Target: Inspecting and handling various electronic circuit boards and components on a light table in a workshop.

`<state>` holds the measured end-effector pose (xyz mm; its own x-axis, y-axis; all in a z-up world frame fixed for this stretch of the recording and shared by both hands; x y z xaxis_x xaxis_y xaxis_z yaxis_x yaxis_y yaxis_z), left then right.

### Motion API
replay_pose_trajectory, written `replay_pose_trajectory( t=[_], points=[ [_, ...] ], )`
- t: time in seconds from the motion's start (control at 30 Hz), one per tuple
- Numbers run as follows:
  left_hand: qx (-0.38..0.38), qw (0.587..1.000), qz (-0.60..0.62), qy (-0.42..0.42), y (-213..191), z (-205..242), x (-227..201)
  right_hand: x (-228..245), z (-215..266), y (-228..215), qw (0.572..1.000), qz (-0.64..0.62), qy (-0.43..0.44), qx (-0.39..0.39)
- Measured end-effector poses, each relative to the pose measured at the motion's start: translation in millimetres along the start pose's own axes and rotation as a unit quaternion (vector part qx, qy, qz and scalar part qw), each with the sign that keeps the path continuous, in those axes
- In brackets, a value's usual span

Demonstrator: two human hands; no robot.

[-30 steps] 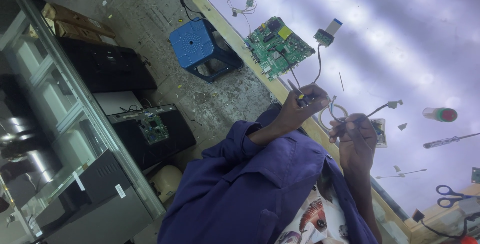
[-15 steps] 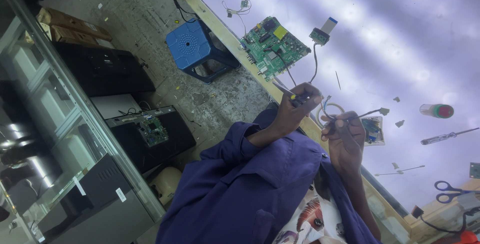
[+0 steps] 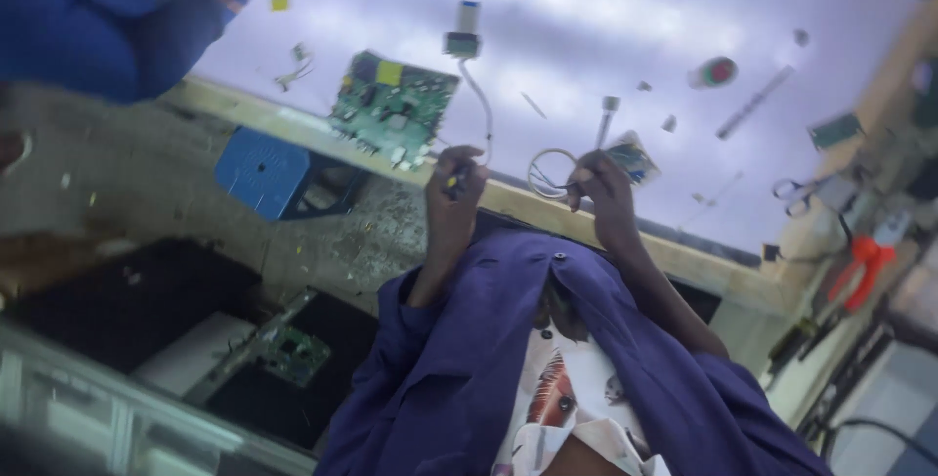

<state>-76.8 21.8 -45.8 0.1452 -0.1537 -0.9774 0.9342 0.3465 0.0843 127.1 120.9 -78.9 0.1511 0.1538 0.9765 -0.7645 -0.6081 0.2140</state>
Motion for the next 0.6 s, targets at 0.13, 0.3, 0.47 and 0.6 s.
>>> replay_pose_trajectory(
  t=[0.13, 0.3, 0.47, 0.6],
  points=[
    [0.111, 0.987, -0.098, -0.059, 34, -6, -46, 31, 5, 24, 0.941, 0.331, -0.018, 0.072],
    [0.206, 0.967, -0.132, -0.068, 67, -10, -17, 45, 6, 60, 0.919, 0.370, -0.058, 0.122],
    [0.165, 0.981, -0.099, -0.019, 65, -14, -25, 72, -1, 51, 0.921, 0.357, -0.084, 0.133],
    [0.103, 0.994, -0.013, 0.018, 44, -11, -9, 49, -13, -47, 0.905, 0.413, -0.092, -0.039]
  ],
)
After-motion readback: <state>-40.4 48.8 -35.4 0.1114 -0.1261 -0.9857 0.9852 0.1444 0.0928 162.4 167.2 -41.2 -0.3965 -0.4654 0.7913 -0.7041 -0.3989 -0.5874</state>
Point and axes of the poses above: each hand's wrist, its own z-axis away from the middle knuckle, its own y-axis out of the palm, x = y × z, the point moved 9 cm from there along -z, towards the middle knuckle, and after that the axes turned 11 degrees about x, right-handed, at the moved point
